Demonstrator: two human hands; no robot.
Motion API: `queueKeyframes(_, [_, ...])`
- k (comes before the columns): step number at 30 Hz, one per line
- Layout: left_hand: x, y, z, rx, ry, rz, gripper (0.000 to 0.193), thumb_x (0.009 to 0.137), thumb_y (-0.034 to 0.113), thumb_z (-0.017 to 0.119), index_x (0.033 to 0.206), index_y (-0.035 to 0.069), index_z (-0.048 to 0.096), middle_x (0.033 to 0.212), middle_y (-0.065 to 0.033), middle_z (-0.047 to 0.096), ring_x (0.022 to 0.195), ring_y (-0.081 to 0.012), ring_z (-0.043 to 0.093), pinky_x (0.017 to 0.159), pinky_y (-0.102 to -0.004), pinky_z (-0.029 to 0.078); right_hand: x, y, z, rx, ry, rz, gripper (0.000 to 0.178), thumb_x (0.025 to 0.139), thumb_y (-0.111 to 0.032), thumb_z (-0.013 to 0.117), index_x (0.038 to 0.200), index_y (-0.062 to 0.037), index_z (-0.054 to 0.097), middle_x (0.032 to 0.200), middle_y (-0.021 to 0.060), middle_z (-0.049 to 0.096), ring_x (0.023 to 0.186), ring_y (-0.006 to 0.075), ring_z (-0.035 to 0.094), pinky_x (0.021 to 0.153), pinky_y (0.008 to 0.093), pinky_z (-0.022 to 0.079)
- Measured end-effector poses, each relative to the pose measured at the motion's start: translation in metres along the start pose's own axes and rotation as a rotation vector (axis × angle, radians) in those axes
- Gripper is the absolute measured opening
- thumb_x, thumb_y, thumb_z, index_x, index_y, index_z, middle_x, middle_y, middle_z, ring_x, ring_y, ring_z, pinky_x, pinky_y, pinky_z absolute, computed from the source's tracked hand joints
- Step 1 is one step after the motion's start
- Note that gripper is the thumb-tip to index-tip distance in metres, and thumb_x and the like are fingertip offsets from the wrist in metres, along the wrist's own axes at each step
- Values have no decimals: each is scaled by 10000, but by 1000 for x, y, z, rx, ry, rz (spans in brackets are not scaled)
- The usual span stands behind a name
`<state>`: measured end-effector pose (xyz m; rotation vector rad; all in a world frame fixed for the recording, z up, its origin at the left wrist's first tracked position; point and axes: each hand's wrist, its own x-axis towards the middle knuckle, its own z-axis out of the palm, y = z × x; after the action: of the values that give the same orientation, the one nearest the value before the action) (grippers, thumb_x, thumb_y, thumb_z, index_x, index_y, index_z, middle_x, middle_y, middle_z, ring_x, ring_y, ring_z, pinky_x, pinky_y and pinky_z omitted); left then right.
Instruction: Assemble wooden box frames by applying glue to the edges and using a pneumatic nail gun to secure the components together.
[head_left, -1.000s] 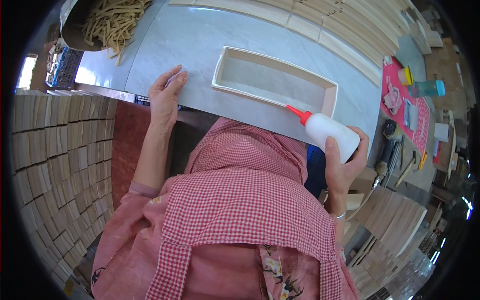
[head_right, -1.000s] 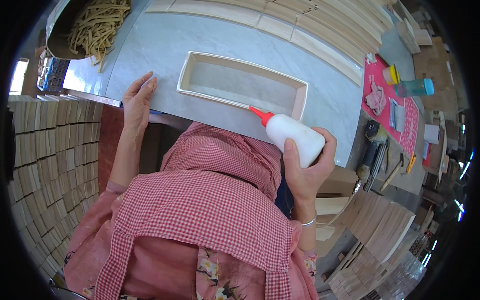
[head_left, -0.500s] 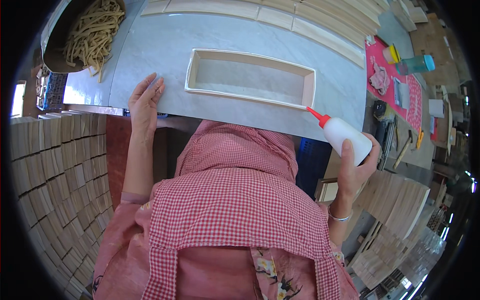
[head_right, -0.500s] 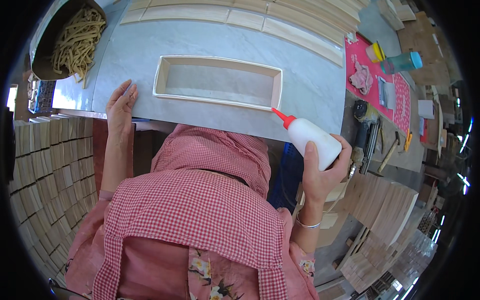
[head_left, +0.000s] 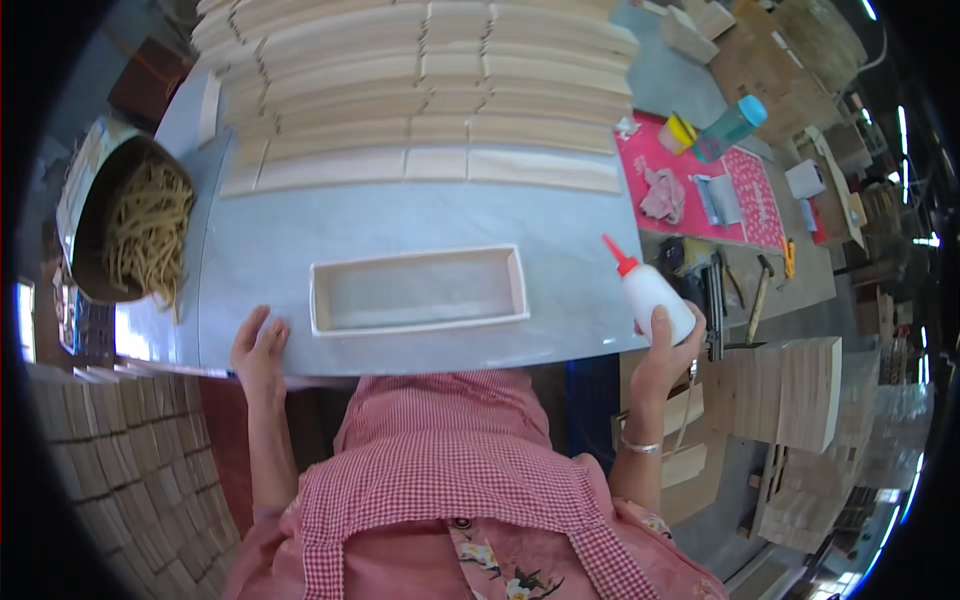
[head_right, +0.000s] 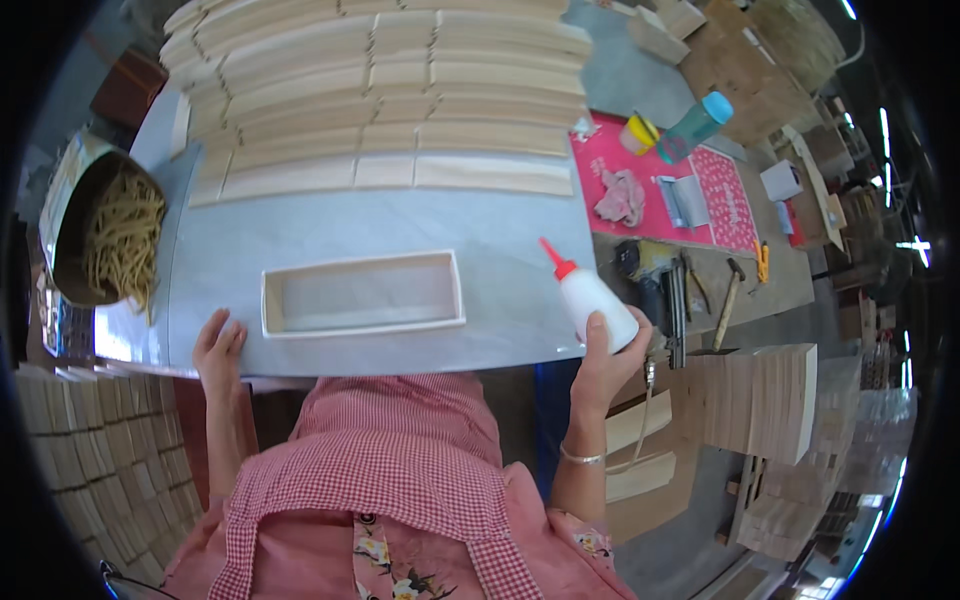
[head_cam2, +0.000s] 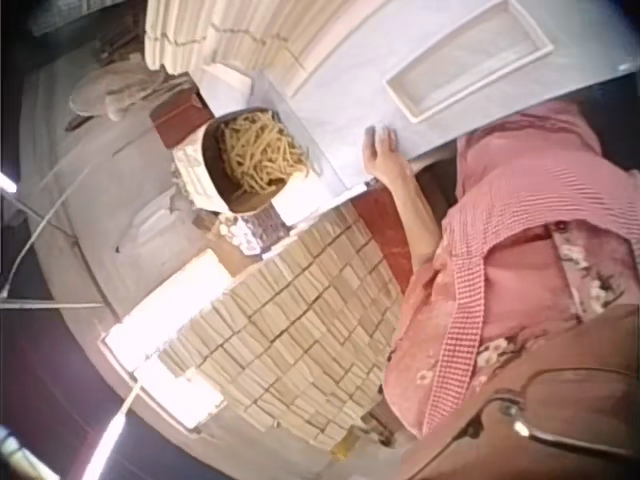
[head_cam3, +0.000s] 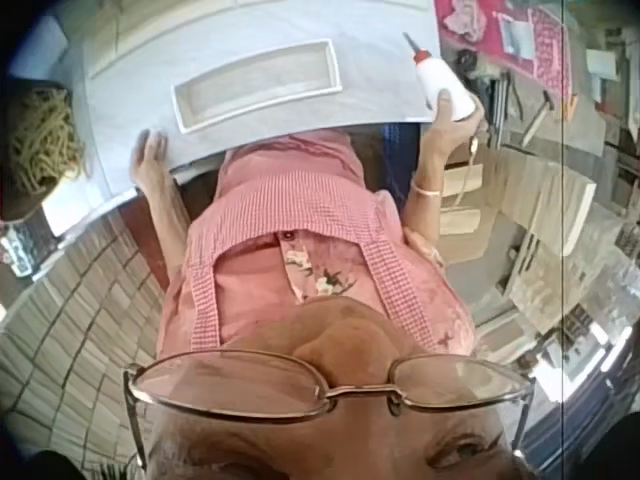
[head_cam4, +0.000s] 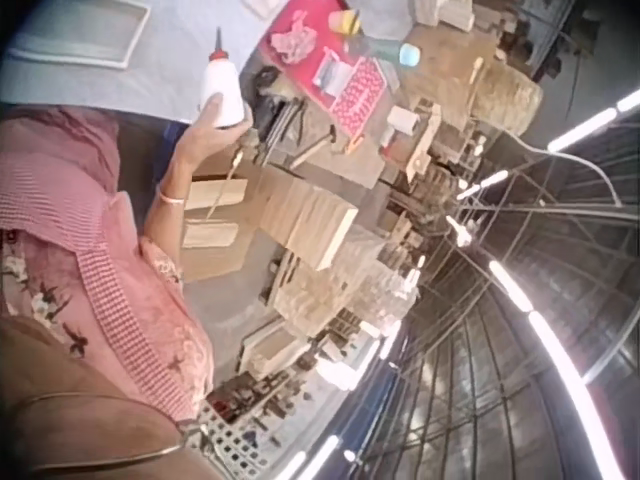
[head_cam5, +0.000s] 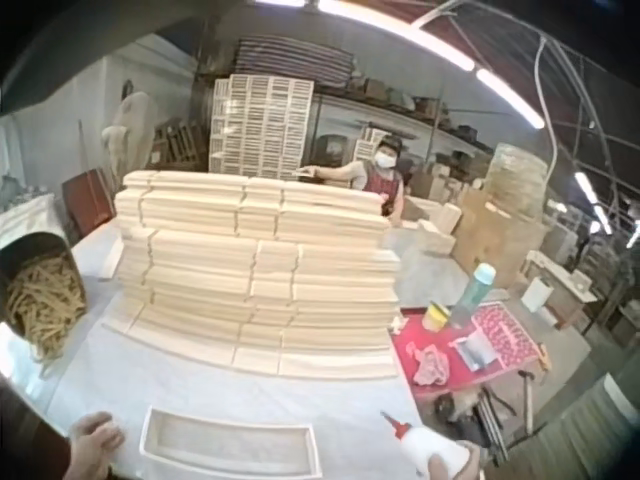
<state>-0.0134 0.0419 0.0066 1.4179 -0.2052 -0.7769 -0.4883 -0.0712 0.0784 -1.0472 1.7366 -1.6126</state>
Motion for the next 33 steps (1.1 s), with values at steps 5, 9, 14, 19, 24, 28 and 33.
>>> queueKeyframes(5, [19, -7, -2, 19, -33, 48, 365, 915, -69, 599, 1280, -79, 585, 1229, -164, 613, 962, -196, 619, 900, -295, 546, 113, 33, 35, -260, 97, -246, 454, 836, -165, 725, 1205, -3, 515, 1130, 157, 550, 1012, 257, 530, 942, 364, 440])
queueKeyframes(9, [32, -14, -10, 20, -31, 58, 350, 921, -65, 574, 1270, -59, 604, 1204, -157, 627, 962, -178, 622, 874, -284, 542, 198, 37, 91, -361, 83, -218, 435, 791, -229, 745, 1045, -36, 449, 990, 154, 552, 818, 291, 583, 758, 394, 513])
queueKeyframes(14, [19, 0, -14, 694, -272, 266, 579, 821, -25, 638, 1389, 21, 534, 1411, -162, 516, 1201, -232, 545, 979, -354, 475, 294, 99, 131, -547, 32, -271, 457, 853, -410, 728, 947, -28, 496, 871, 154, 582, 771, 309, 604, 713, 410, 522])
queueKeyframes(19, [7, 37, 45, 1250, -757, 441, 1140, 614, 204, 852, 1576, 74, 254, 1619, -147, 293, 1491, -346, 280, 1190, -469, 277, 395, 169, 71, -1004, -192, -494, 535, 943, -519, 561, 1090, -13, 649, 989, 189, 705, 883, 365, 673, 836, 454, 519])
queueKeyframes(24, [36, 29, 48, 1167, -897, 570, 1215, 553, 267, 910, 1563, 62, 266, 1594, -147, 331, 1495, -329, 280, 1213, -425, 263, 403, 169, 39, -1221, -523, -436, 452, 876, -412, 675, 1158, -59, 661, 1050, 163, 707, 956, 358, 665, 859, 412, 520])
queueKeyframes(28, [47, 34, 66, 1040, -962, 497, 1152, 543, 256, 918, 1516, 40, 340, 1481, -153, 472, 1363, -331, 459, 1184, -420, 330, 367, 137, 5, -1043, -370, -478, 346, 878, -269, 681, 1124, -27, 652, 1019, 148, 696, 921, 303, 646, 844, 387, 504])
queueKeyframes(33, [47, 55, 27, 533, -710, 255, 1033, 542, 161, 905, 1451, 12, 438, 1355, -129, 581, 1217, -260, 550, 1097, -378, 409, 102, 25, 52, -738, -533, -557, 208, 960, -149, 590, 1126, -48, 666, 992, 95, 692, 899, 183, 626, 789, 307, 493])
